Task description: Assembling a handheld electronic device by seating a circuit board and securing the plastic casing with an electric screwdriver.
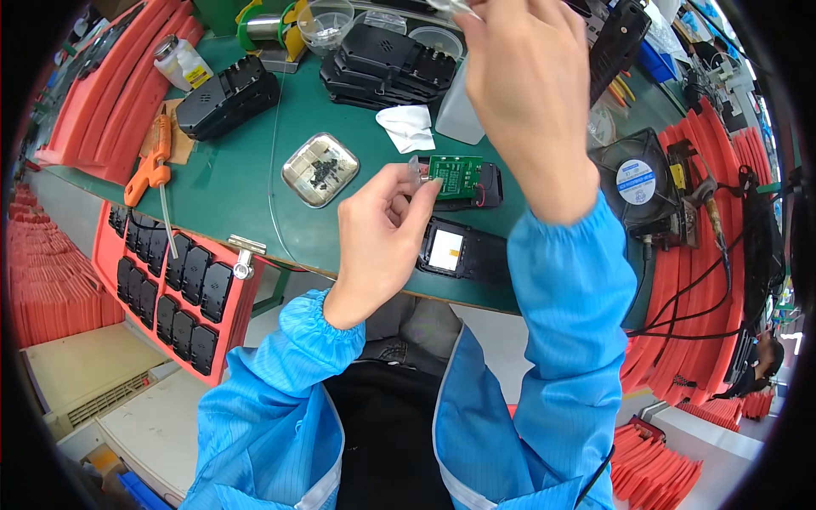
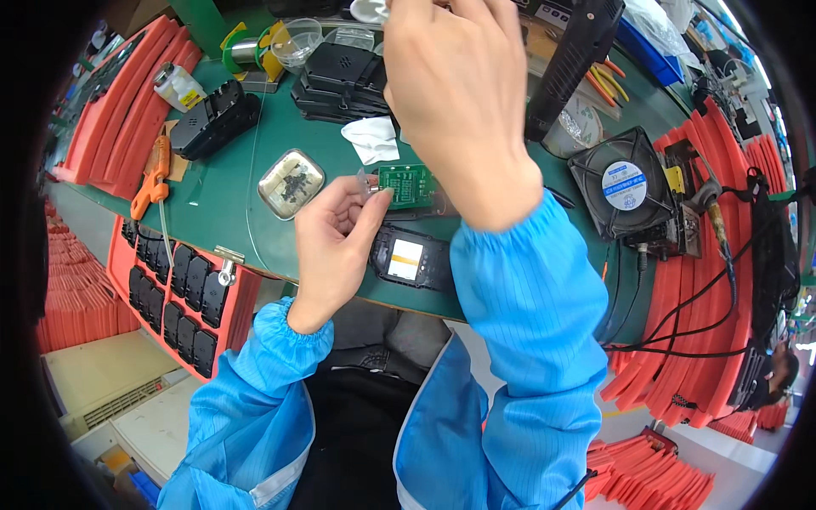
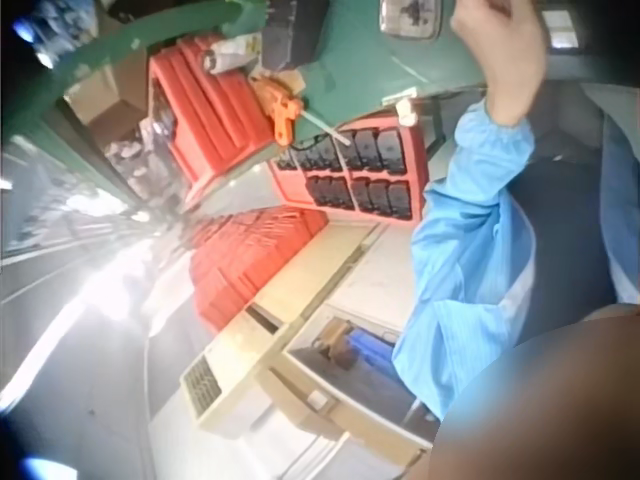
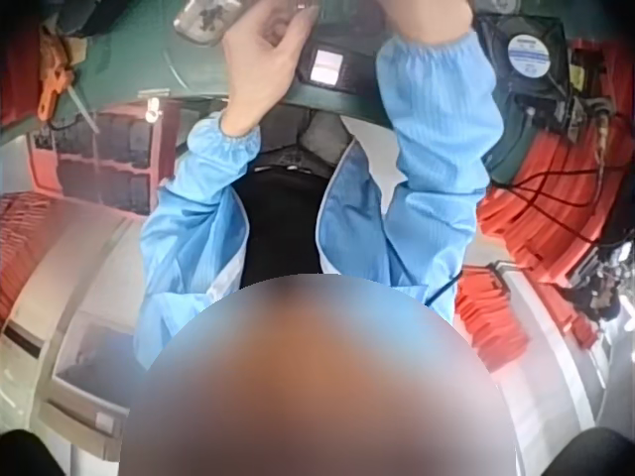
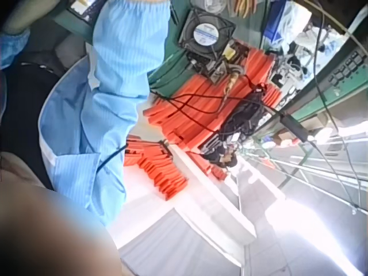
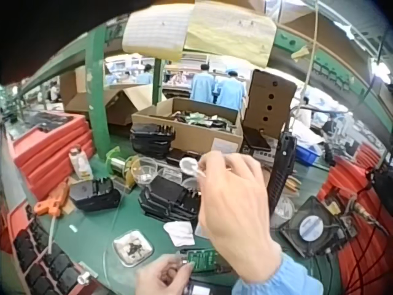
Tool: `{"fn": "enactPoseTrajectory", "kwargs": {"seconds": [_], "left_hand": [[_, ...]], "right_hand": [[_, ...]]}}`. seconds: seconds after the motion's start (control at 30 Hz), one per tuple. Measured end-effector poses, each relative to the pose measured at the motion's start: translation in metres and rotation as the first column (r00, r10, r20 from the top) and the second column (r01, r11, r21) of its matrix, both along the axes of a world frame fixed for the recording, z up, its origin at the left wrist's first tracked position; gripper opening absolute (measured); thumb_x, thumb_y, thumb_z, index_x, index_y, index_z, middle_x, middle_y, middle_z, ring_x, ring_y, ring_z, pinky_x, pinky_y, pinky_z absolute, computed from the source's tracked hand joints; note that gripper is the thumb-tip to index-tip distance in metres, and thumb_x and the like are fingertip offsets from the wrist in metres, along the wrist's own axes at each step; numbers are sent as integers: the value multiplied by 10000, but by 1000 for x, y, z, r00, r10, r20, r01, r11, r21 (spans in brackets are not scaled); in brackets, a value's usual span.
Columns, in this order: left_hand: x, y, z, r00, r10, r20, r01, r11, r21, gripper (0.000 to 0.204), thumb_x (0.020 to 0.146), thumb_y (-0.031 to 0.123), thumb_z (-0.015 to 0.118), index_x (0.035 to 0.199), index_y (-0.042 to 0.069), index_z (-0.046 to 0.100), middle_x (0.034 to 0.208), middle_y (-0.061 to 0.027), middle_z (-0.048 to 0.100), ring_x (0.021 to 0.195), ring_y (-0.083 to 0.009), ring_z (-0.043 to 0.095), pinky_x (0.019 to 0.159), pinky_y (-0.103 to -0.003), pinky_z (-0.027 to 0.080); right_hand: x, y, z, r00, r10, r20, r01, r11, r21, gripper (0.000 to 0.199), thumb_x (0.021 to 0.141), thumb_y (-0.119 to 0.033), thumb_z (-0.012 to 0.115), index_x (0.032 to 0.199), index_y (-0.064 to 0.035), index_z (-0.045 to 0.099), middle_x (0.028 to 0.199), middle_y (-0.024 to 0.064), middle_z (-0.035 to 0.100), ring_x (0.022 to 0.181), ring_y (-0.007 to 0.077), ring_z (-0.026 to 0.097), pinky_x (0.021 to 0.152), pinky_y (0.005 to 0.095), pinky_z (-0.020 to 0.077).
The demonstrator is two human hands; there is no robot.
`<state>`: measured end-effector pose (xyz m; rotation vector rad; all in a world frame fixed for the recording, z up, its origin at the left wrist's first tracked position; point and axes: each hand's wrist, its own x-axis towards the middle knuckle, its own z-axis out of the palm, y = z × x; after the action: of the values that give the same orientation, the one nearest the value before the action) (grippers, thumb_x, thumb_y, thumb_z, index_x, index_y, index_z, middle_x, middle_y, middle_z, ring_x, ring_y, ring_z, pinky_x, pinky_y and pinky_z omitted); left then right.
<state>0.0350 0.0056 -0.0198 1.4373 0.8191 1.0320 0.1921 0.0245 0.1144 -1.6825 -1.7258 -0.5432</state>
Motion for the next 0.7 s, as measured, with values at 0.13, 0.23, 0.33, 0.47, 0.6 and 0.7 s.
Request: {"fn": "enactPoseTrajectory", "kwargs": {"seconds": [0.13, 0.23, 0.33, 0.47, 0.6, 0.7], "left_hand": [[-1, 1, -2, 1000, 12, 6, -13, 1000, 26, 141, 978, 56, 762, 1044, -54, 704, 741, -69, 688, 569, -35, 485, 498, -252, 391], [0, 1, -2, 1000, -9, 29, 9, 1000, 16, 144, 987, 60, 752, 1067, -52, 709, 748, -89, 692, 570, -56, 512, 508, -267, 412], [-11, 5, 0, 1000, -1, 19, 0, 1000, 10, 148, 1000, 55, 731, 1104, -51, 717, 820, -104, 704, 622, -87, 571, 564, -283, 461], [-16, 5, 5, 999, -40, -36, 43, 996, 82, 166, 984, 28, 726, 1133, -46, 736, 978, -125, 700, 752, -165, 664, 684, -306, 525], [-21, 10, 18, 979, -100, -180, 133, 975, 178, 174, 969, 4, 727, 1138, -30, 751, 988, -126, 707, 788, -195, 693, 706, -315, 537], [-21, 14, 22, 963, -140, -229, 199, 945, 259, 202, 945, -16, 728, 1145, -16, 761, 993, -138, 703, 844, -261, 711, 747, -341, 544]], "right_hand": [[-1, 11, -8, 945, -13, 327, 30, 998, -48, 302, 926, -81, 705, 1202, 3, 614, 1086, 217, 692, 1182, 344, 625, 1175, 533, 393], [7, 0, -13, 924, 41, 379, -112, 980, 167, 207, 960, -6, 728, 1166, 4, 712, 1029, 150, 727, 875, 261, 693, 773, 357, 537], [4, -37, -34, 1000, -3, 28, -1, 990, 139, 219, 969, -54, 734, 1184, -12, 716, 1036, 150, 731, 876, 272, 704, 791, 350, 546], [7, -89, -64, 956, -21, -292, -70, 952, -299, 206, 973, -38, 719, 1175, 4, 715, 1008, 157, 726, 828, 270, 697, 763, 346, 546], [11, -99, -91, 829, 35, -558, -222, 936, -272, 123, 969, -6, 709, 1085, 35, 725, 913, 145, 715, 782, 246, 701, 720, 330, 543], [18, -104, -95, 826, 121, -551, -262, 947, -186, 96, 946, 12, 723, 1040, 32, 727, 883, 148, 705, 773, 268, 705, 701, 345, 546]]}}
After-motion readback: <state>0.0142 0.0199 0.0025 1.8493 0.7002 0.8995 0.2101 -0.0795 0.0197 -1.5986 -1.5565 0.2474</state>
